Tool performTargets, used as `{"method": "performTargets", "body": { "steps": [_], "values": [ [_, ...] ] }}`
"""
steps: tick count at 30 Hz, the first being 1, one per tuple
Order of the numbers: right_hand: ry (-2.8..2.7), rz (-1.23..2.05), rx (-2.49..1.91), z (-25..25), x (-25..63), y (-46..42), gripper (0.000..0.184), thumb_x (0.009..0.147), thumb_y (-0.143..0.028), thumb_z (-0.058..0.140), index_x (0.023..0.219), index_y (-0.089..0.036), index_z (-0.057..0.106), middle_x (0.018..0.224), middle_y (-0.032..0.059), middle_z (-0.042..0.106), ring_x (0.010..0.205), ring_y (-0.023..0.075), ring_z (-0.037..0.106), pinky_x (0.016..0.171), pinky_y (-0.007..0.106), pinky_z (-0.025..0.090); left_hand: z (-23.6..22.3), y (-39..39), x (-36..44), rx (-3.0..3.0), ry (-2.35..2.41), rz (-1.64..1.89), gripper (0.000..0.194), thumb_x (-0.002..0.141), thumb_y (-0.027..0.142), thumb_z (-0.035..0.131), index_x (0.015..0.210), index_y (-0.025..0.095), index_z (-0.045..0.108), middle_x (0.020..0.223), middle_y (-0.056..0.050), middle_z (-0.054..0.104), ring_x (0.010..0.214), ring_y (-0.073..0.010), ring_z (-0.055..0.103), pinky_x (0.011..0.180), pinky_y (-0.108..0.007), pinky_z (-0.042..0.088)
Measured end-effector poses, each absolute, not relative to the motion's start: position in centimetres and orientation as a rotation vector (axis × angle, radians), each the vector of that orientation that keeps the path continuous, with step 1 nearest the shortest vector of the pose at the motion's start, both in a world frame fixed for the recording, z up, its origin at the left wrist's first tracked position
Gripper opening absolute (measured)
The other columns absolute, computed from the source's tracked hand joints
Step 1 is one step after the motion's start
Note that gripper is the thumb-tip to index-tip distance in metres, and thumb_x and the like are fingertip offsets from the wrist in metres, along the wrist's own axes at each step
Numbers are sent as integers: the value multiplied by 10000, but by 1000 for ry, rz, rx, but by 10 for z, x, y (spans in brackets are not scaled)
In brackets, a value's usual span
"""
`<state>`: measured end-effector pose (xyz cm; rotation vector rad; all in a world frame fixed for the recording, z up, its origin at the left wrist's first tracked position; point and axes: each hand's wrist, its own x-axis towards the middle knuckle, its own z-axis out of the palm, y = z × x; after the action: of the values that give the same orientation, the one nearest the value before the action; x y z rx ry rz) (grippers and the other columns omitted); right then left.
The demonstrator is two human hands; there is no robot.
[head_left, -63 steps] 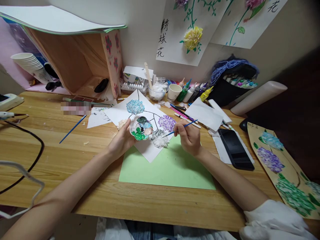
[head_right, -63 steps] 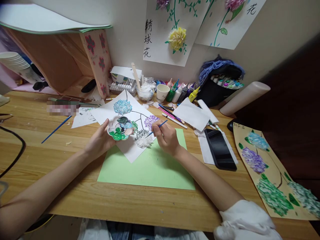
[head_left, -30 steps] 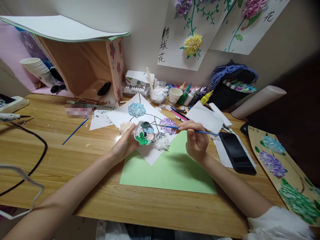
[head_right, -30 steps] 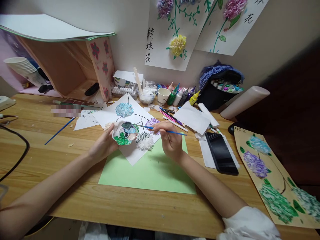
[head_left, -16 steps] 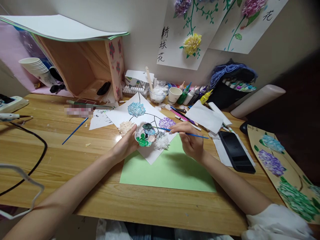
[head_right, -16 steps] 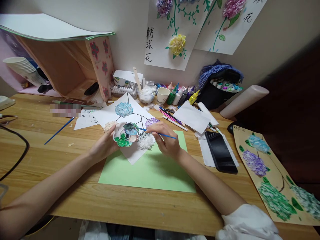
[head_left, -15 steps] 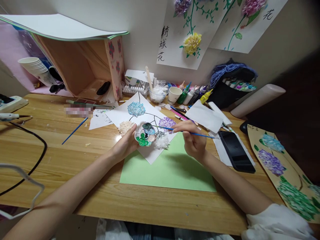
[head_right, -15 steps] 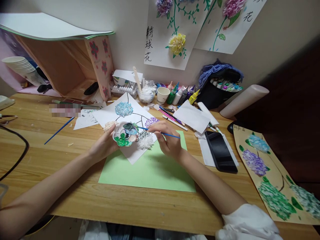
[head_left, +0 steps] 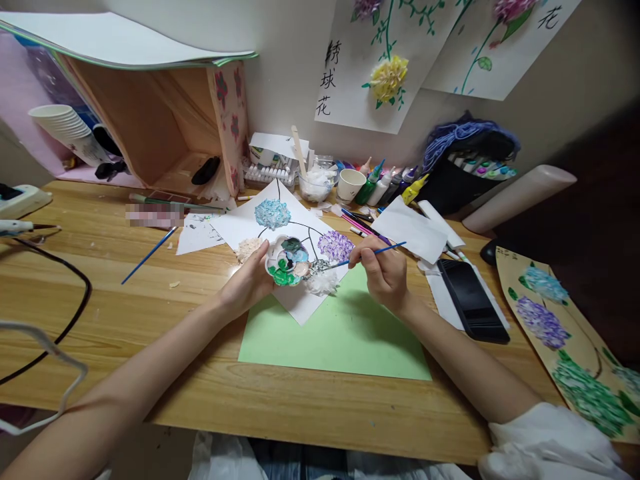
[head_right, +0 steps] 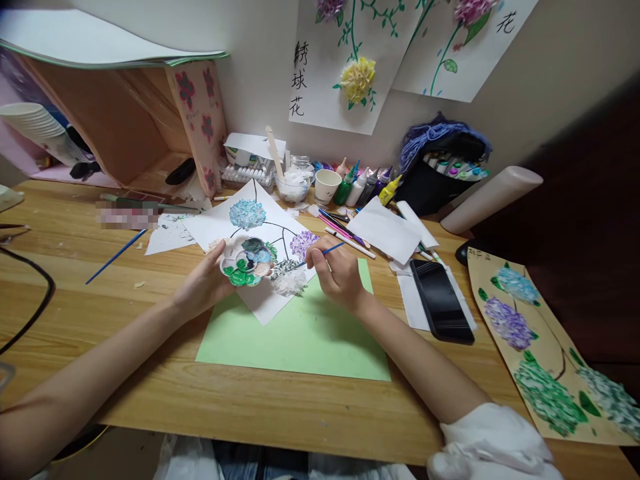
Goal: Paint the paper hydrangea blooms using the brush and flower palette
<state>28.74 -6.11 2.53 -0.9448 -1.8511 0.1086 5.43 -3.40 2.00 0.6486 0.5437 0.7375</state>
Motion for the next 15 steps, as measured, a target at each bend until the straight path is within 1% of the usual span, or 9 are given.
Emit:
{"method": "performTargets", "body": {
  "steps": [8, 15],
  "values": [
    [-1877, 123, -938, 25, 287, -61, 274, 958, -210, 357, 756, -234, 541, 648, 5, 572, 615, 142, 562, 599, 299, 450, 21, -34, 55, 644, 526, 722, 594, 955, 468, 301, 1465, 163, 308, 1235, -101, 649, 1186, -250, 567, 1106, -400, 276],
    [-1884, 149, -947, 26, 287, -61, 289, 961, -233, 358, 738, -232, 541, 637, 6, 568, 607, 146, 557, 600, 307, 449, 22, -35, 55, 646, 543, 736, 578, 952, 463, 319, 1456, 180, 331, 1260, -92, 634, 1208, -250, 549, 1104, -399, 278]
  ]
}}
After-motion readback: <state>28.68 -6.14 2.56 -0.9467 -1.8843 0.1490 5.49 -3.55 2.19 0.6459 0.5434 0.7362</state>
